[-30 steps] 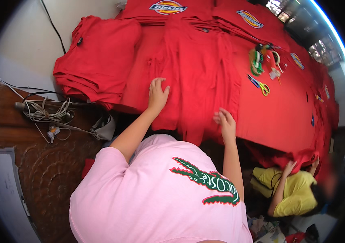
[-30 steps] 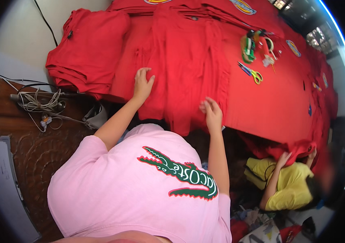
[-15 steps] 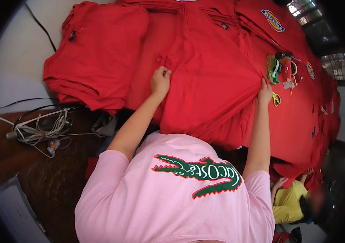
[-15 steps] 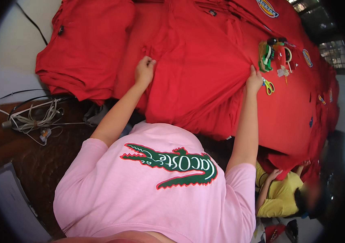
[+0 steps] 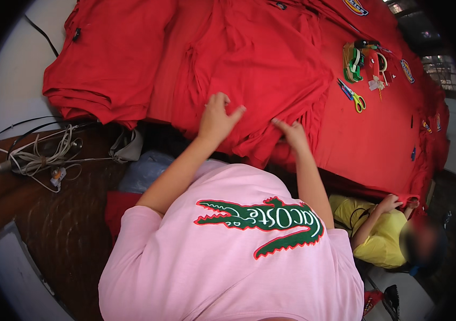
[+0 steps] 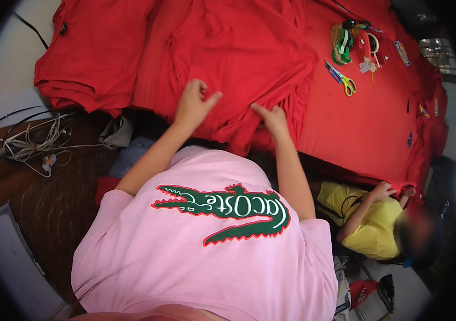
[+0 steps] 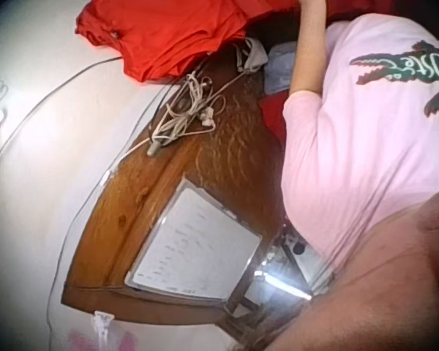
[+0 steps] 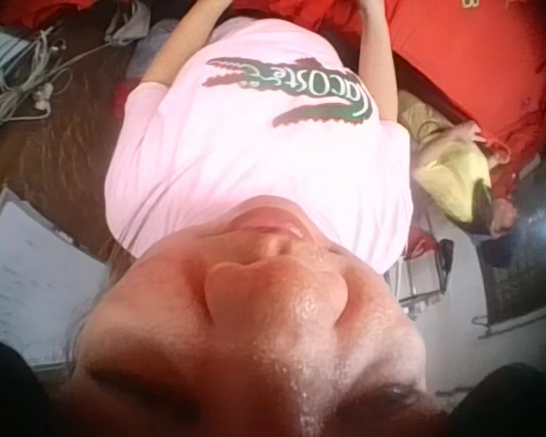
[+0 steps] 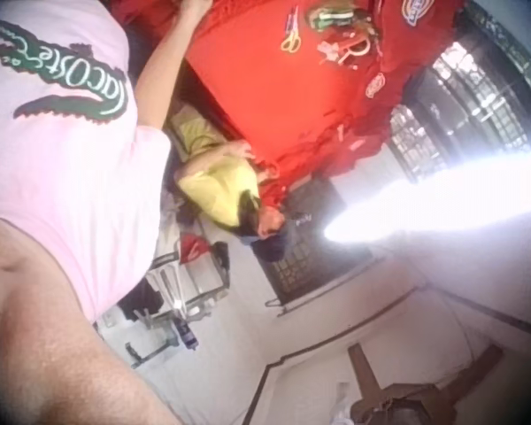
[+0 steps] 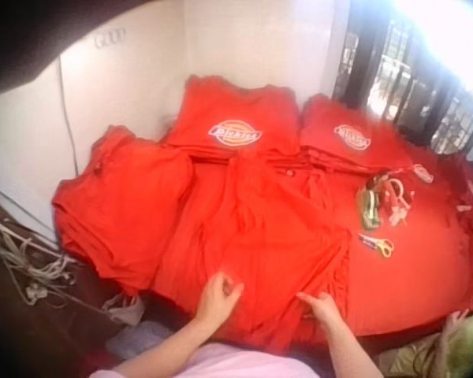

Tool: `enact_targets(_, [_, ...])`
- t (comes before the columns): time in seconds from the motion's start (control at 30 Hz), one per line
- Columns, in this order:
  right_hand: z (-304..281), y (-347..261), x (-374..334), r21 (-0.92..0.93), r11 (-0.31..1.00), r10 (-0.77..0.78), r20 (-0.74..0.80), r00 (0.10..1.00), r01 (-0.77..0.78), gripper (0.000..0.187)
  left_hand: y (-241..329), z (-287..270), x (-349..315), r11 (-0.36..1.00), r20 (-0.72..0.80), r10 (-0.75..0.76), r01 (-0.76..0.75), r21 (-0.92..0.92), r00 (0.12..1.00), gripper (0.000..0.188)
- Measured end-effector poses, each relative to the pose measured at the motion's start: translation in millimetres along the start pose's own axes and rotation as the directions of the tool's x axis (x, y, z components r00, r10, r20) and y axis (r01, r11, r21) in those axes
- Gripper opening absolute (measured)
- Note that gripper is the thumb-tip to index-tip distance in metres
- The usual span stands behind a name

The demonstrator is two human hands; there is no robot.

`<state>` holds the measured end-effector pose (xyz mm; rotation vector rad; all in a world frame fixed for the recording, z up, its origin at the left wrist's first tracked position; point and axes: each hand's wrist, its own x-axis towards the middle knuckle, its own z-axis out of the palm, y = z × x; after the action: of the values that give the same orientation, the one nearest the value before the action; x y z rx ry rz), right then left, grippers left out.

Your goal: The person organizes a stack of red shirts on a table, writing notes in a notepad and using a pen to mark labels before trimming a thread with shears.

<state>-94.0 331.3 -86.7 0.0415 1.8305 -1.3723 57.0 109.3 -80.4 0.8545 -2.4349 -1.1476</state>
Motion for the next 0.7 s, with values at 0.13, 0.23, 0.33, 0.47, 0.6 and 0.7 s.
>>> enact_targets(0.13, [-1.0, 35.0, -34.2, -0.197, 0.979, -0.036, 0.075, 0.996, 0.051, 0.030, 1.9, 28.4, -33.5, 0.934, -0.013, -0.006, 0.011, 0.357, 1.000, 0.035])
enact_targets(0.23, [-52.2, 43.2, -56.5, 0.170, 0.985, -0.002, -0.040, 0.999, 0.009, 0.031, -30.8, -8.0, -32.8, 0.913, 0.007, -0.132, 0.119, 0.391, 0.991, 0.029])
enact_targets(0.33, [-88.6, 12.6, -107.2, 0.468, 0.875, -0.167, 0.058, 0.984, 0.121, 0.036, -92.4, -86.3, -48.2, 0.919, 0.091, -0.314, 0.278, 0.280, 0.945, 0.038])
enact_targets(0.47, [-163.5, -29.0, -210.9, 0.570, 0.686, -0.601, 0.095, 0.793, 0.452, 0.042, 8.0, -215.8, -86.0, 0.585, 0.377, -0.094, 0.358, -0.728, 0.921, 0.031])
enact_targets(0.6, [-179.0, -135.3, -231.7, 0.443, 0.513, -0.779, -0.120, 0.616, 0.735, 0.042, 81.3, -258.4, -70.6, 0.803, -0.276, 0.397, -0.477, -0.358, 0.875, 0.030])
enact_targets(0.7, [-168.5, -222.5, -173.4, 0.311, 0.529, -0.743, -0.280, 0.608, 0.790, 0.043, 107.2, -274.9, 20.1, 0.690, -0.228, 0.476, -0.521, -0.502, 0.849, 0.030])
